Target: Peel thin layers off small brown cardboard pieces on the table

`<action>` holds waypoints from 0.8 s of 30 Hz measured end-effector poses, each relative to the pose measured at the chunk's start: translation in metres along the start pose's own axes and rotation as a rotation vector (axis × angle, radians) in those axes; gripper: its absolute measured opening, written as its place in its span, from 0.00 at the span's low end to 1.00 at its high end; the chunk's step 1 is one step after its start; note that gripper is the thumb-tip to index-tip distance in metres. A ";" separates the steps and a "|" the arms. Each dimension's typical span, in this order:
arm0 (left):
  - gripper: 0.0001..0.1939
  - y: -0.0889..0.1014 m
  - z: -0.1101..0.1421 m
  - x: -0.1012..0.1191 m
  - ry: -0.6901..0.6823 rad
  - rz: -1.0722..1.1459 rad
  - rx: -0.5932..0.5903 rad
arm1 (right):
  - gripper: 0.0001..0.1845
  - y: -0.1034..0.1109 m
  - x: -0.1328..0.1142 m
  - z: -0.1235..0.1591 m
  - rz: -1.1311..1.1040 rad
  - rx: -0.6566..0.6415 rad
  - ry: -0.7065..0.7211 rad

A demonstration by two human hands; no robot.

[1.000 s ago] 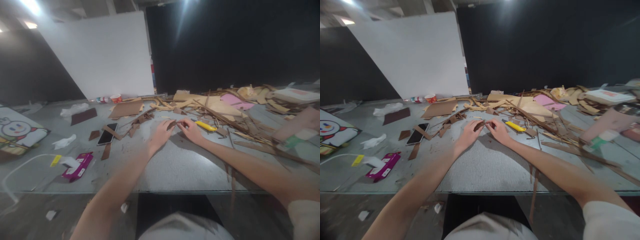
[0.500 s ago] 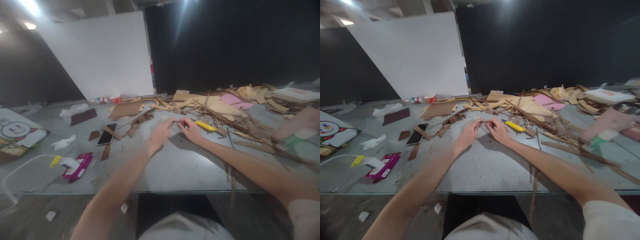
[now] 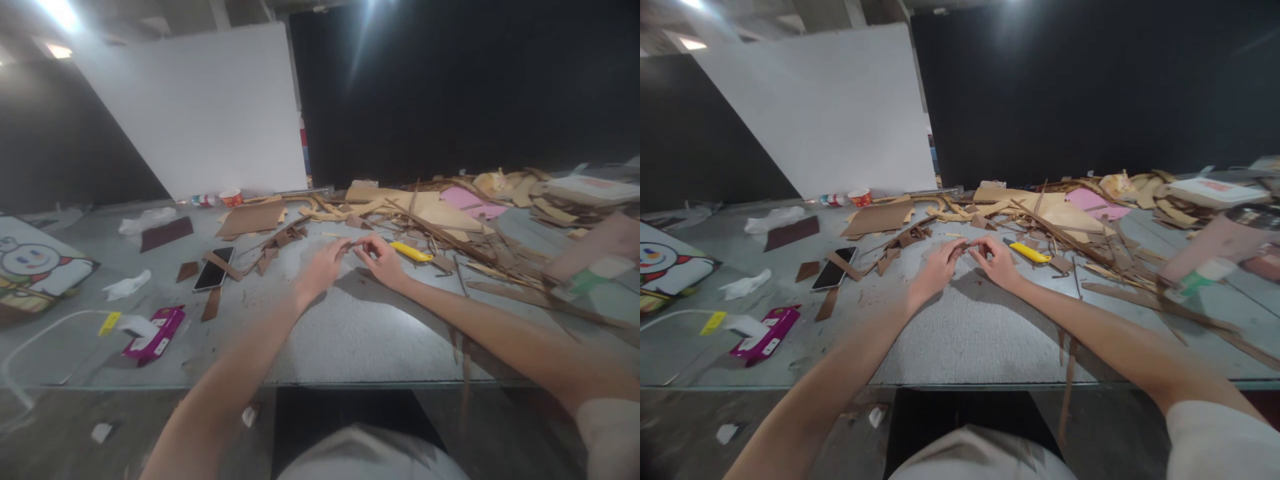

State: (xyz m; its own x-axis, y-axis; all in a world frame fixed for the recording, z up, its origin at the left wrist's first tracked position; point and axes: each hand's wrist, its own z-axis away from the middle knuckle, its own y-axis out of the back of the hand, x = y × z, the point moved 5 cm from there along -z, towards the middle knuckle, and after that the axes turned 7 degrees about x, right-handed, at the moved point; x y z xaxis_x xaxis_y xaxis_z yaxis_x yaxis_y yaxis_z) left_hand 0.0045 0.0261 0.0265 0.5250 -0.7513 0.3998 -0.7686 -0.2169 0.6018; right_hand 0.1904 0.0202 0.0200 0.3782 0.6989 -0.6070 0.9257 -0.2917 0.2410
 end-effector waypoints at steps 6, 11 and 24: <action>0.19 -0.001 0.001 -0.001 -0.030 -0.020 -0.002 | 0.22 0.000 -0.001 0.000 -0.021 -0.008 -0.051; 0.19 0.001 0.000 0.003 -0.030 0.004 -0.026 | 0.22 0.000 0.001 0.000 -0.051 -0.006 -0.082; 0.20 -0.001 0.000 0.006 -0.052 0.081 -0.021 | 0.25 -0.005 -0.001 -0.004 -0.208 -0.084 -0.245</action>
State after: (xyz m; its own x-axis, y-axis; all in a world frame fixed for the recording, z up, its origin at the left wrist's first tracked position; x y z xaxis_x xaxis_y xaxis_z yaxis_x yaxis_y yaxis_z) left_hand 0.0083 0.0219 0.0284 0.4419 -0.7970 0.4118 -0.7994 -0.1415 0.5839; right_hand 0.1857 0.0238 0.0225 0.1772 0.5566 -0.8117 0.9842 -0.0970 0.1484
